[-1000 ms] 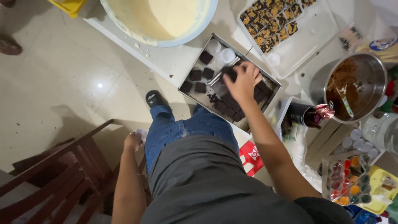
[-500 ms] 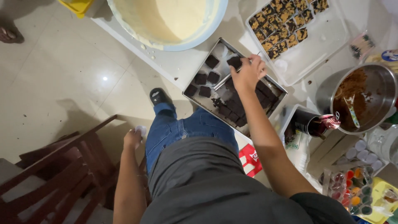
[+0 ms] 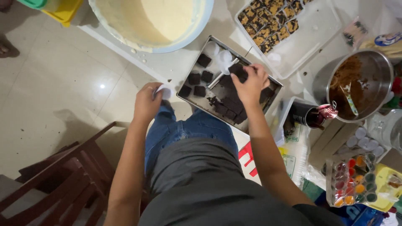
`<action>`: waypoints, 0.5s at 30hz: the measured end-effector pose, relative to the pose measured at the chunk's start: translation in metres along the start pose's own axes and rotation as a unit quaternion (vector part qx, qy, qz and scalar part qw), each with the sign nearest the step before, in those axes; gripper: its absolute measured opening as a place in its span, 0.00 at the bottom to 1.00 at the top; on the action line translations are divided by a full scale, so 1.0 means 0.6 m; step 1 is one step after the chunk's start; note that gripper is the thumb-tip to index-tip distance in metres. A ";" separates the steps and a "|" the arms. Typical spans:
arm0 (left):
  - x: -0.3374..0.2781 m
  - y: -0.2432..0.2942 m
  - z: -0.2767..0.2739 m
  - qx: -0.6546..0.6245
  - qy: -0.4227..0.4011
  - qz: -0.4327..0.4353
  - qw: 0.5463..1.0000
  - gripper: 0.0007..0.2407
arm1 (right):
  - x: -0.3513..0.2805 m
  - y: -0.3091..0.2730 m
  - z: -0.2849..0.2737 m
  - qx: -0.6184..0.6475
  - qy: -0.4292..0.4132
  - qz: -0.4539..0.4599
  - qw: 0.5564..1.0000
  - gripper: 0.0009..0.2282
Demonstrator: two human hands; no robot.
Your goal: Packaging chocolate brownies into individual plastic cups.
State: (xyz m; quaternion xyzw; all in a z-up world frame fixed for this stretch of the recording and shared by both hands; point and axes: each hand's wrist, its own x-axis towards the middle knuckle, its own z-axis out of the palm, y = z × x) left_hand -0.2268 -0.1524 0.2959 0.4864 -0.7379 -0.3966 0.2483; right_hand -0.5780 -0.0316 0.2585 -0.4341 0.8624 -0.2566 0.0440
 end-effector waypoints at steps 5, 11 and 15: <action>-0.010 0.004 0.011 -0.013 -0.052 -0.030 0.998 0.09 | 0.030 -0.035 0.018 -0.042 -0.011 -0.043 0.998 0.20; -0.068 -0.043 0.003 -0.005 -0.025 -0.056 0.998 0.09 | 0.049 -0.036 0.028 -0.131 -0.134 -0.030 0.982 0.21; -0.095 -0.066 0.001 0.002 -0.011 -0.089 0.996 0.09 | 0.054 -0.031 0.033 -0.166 -0.168 -0.050 0.970 0.22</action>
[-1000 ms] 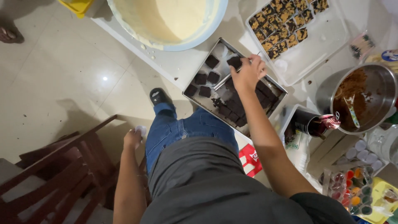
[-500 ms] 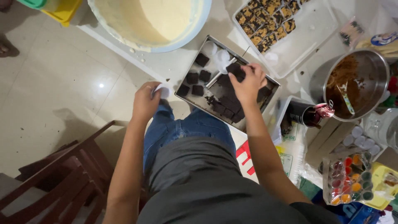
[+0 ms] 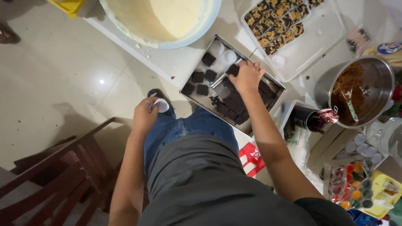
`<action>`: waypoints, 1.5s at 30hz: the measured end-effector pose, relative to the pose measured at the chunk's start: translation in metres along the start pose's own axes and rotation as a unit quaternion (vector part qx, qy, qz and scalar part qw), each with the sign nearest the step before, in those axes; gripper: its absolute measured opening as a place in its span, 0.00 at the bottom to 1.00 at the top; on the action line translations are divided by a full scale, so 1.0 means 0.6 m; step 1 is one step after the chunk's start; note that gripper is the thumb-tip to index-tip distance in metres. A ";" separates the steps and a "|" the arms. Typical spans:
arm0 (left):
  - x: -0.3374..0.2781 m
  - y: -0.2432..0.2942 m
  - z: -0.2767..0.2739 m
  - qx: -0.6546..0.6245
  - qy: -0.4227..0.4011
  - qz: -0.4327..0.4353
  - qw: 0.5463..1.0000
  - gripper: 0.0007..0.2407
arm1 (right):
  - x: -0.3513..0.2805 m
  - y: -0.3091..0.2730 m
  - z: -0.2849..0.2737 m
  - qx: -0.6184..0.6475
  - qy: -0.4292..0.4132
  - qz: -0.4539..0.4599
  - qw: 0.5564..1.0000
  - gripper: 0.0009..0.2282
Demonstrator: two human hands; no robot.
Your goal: Packaging chocolate brownies into individual plastic cups.
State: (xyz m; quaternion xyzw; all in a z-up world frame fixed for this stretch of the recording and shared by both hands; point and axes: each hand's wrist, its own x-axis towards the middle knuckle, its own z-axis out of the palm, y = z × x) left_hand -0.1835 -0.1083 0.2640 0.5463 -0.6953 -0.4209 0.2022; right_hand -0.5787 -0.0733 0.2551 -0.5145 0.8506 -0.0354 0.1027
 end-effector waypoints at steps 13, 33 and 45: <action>0.006 0.014 0.001 -0.011 -0.002 0.039 0.999 0.09 | 0.004 -0.007 0.000 0.010 -0.025 0.015 1.000 0.23; -0.001 0.023 0.036 0.025 -0.039 -0.038 0.998 0.09 | 0.088 0.425 -0.004 0.220 0.279 0.131 0.925 0.17; -0.082 0.017 0.079 0.093 -0.037 -0.126 0.987 0.11 | 0.278 0.540 0.072 0.224 0.226 0.207 0.925 0.21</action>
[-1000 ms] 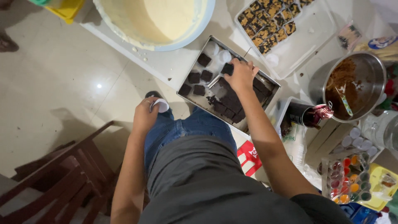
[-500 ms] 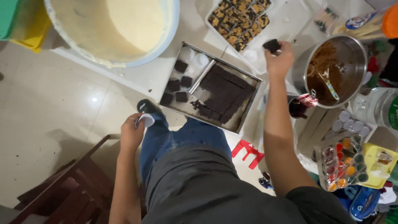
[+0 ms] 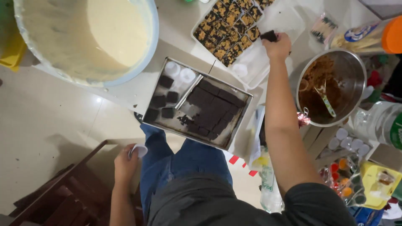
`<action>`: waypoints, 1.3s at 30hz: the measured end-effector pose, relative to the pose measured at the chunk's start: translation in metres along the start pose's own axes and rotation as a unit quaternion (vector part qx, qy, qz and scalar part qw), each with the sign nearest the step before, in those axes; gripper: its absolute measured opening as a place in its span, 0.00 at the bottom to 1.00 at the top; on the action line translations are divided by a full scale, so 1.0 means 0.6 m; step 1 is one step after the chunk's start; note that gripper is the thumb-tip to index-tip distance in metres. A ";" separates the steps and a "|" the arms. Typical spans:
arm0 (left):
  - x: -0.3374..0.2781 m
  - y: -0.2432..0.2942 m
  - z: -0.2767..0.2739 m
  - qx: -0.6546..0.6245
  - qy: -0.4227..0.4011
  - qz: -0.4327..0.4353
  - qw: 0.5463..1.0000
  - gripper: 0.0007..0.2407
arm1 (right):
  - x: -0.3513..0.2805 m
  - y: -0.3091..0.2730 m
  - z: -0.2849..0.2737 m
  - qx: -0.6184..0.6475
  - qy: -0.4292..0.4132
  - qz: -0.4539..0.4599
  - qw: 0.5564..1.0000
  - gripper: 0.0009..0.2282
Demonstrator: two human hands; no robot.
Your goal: Packaging chocolate brownies into individual plastic cups.
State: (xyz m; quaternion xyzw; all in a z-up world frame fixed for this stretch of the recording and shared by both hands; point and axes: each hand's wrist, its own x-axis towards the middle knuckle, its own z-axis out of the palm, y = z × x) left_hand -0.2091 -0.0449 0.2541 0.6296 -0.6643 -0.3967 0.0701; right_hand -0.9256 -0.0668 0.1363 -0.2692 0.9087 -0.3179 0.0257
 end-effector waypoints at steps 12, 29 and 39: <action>-0.029 0.068 0.039 -0.025 -0.015 -0.072 0.997 0.11 | 0.100 0.057 0.045 0.096 -0.027 -0.061 0.993 0.19; 0.002 0.047 0.046 0.014 -0.032 -0.014 0.999 0.10 | -0.183 -0.140 -0.087 -0.102 -0.187 -0.049 0.976 0.22; -0.008 0.036 0.034 -0.029 -0.004 -0.002 1.000 0.10 | -0.313 -0.269 -0.099 0.015 -0.097 -0.184 0.978 0.16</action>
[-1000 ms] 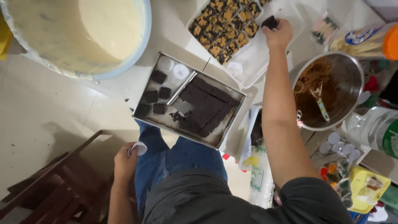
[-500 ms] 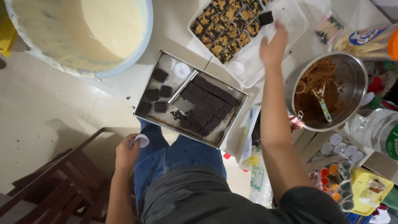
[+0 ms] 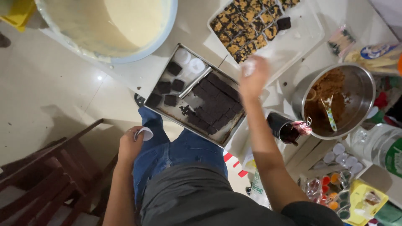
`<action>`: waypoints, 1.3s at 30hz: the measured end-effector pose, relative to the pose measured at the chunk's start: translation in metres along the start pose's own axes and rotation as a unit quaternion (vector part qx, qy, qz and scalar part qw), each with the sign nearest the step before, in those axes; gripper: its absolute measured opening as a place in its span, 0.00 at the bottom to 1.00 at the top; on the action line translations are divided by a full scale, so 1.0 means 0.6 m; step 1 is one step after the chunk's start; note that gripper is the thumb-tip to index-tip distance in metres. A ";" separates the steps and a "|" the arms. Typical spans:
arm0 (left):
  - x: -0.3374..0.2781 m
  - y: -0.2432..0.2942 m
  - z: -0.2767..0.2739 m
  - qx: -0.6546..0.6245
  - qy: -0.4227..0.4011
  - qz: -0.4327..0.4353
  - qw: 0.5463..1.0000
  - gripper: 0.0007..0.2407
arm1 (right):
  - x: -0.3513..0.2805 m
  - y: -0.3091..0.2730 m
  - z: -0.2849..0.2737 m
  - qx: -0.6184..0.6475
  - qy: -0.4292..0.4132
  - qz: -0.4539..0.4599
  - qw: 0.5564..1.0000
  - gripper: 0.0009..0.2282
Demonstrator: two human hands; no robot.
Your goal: Packaging chocolate brownies into individual plastic cups.
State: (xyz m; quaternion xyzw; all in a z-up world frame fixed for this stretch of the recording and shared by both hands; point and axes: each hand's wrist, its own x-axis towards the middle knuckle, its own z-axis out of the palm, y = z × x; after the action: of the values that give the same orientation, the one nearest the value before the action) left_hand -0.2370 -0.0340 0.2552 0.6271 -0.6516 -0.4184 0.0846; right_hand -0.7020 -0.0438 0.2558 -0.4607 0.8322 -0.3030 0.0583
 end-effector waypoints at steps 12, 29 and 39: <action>-0.038 -0.028 -0.005 -0.021 0.028 -0.016 0.999 0.10 | -0.112 -0.207 0.161 -0.090 -0.206 -0.153 0.962 0.31; -0.036 -0.040 -0.003 -0.023 0.003 -0.038 0.999 0.10 | -0.068 -0.231 0.063 -0.022 -0.181 -0.090 0.979 0.19; -0.035 -0.078 0.014 0.011 -0.002 -0.062 0.998 0.11 | 0.206 0.325 -0.012 -0.074 0.220 0.050 0.971 0.18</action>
State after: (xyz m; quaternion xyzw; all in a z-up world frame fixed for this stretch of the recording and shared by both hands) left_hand -0.2032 -0.0052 0.2280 0.6662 -0.6164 -0.4167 0.0506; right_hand -0.9178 -0.0634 0.1751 -0.3439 0.8666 -0.3310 -0.1457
